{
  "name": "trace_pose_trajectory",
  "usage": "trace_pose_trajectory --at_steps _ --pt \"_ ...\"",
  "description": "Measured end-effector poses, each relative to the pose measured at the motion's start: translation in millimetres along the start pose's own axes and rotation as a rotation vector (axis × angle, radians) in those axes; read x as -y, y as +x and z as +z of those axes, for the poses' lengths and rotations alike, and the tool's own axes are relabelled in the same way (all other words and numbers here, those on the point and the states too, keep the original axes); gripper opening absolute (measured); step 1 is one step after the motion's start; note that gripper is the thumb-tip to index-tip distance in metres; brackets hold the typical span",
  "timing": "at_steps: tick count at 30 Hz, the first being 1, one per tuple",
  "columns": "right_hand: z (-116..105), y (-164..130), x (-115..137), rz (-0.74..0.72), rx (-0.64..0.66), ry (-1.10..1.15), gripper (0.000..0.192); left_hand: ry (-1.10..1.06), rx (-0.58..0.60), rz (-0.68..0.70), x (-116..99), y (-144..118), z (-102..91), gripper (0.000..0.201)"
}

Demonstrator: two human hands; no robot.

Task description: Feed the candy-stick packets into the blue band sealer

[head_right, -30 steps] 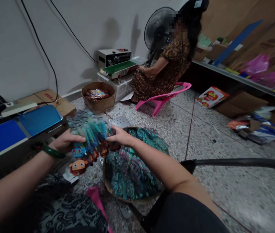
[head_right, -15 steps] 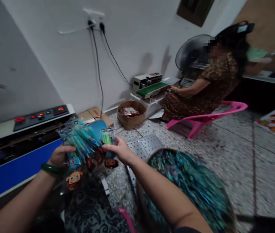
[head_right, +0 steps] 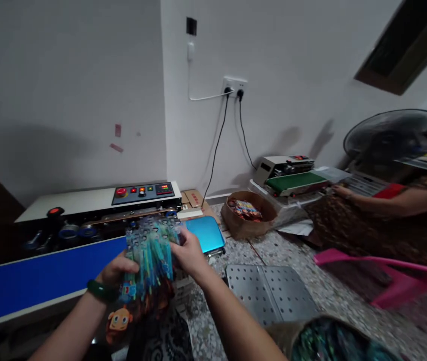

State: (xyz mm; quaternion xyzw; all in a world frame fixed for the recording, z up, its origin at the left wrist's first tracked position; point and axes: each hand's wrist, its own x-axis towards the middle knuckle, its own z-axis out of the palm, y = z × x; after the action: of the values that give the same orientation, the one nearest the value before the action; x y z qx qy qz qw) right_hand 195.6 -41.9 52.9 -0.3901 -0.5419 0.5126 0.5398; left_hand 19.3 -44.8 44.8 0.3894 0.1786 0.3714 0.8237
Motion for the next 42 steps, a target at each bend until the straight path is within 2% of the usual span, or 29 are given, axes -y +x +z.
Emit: trace_pose_trajectory --at_steps 3,5,9,12,19,23,26,28,31,34,36,39,42 --pt "20.7 7.9 -13.7 -0.02 0.035 0.073 0.033 0.02 -0.066 0.03 -8.0 -10.8 -14.6 0.05" --pt "28.8 9.3 -18.6 0.032 0.06 0.183 0.036 0.014 -0.089 0.059 -11.4 -17.6 -25.5 0.05" --pt "36.2 9.2 -22.0 0.124 0.08 0.275 0.034 -0.042 -0.062 0.082 -14.8 -25.1 -41.6 0.047" --pt "39.3 11.5 -23.8 0.158 0.058 0.239 0.032 -0.045 -0.068 0.062 -18.8 -27.5 -44.4 0.044" --pt "47.2 22.1 -28.2 0.144 -0.085 0.159 0.027 0.044 -0.248 0.062 -29.9 -29.9 -37.2 0.042" --pt "49.6 20.7 -26.9 0.164 -0.061 0.207 0.033 -0.001 -0.259 0.068 -25.5 -30.4 -46.3 0.041" --pt "48.7 17.0 -29.9 0.184 0.022 0.364 0.038 -0.032 -0.283 0.065 -19.5 -31.9 -54.7 0.04" --pt "46.4 15.7 -36.1 0.183 0.032 0.415 0.034 -0.032 -0.311 0.078 -16.7 -32.9 -58.1 0.041" --pt "39.7 17.6 -48.5 0.169 -0.1 0.377 0.022 -0.032 -0.336 0.081 -14.8 -33.6 -60.6 0.044" --pt "30.5 21.6 -56.2 0.176 -0.243 0.323 0.022 -0.012 -0.362 0.062 -14.6 -34.4 -63.7 0.043" --pt "24.9 23.0 -56.9 0.187 -0.277 0.324 0.023 0.012 -0.371 0.051 -14.9 -35.5 -67.5 0.039" --pt "16.2 23.4 -56.8 0.192 -0.262 0.331 0.024 0.031 -0.349 0.059 -15.9 -38.2 -75.9 0.027" --pt "1.0 28.5 -64.8 0.223 -0.303 0.307 0.033 0.043 -0.334 0.038 -18.4 -42.0 -83.1 0.016"
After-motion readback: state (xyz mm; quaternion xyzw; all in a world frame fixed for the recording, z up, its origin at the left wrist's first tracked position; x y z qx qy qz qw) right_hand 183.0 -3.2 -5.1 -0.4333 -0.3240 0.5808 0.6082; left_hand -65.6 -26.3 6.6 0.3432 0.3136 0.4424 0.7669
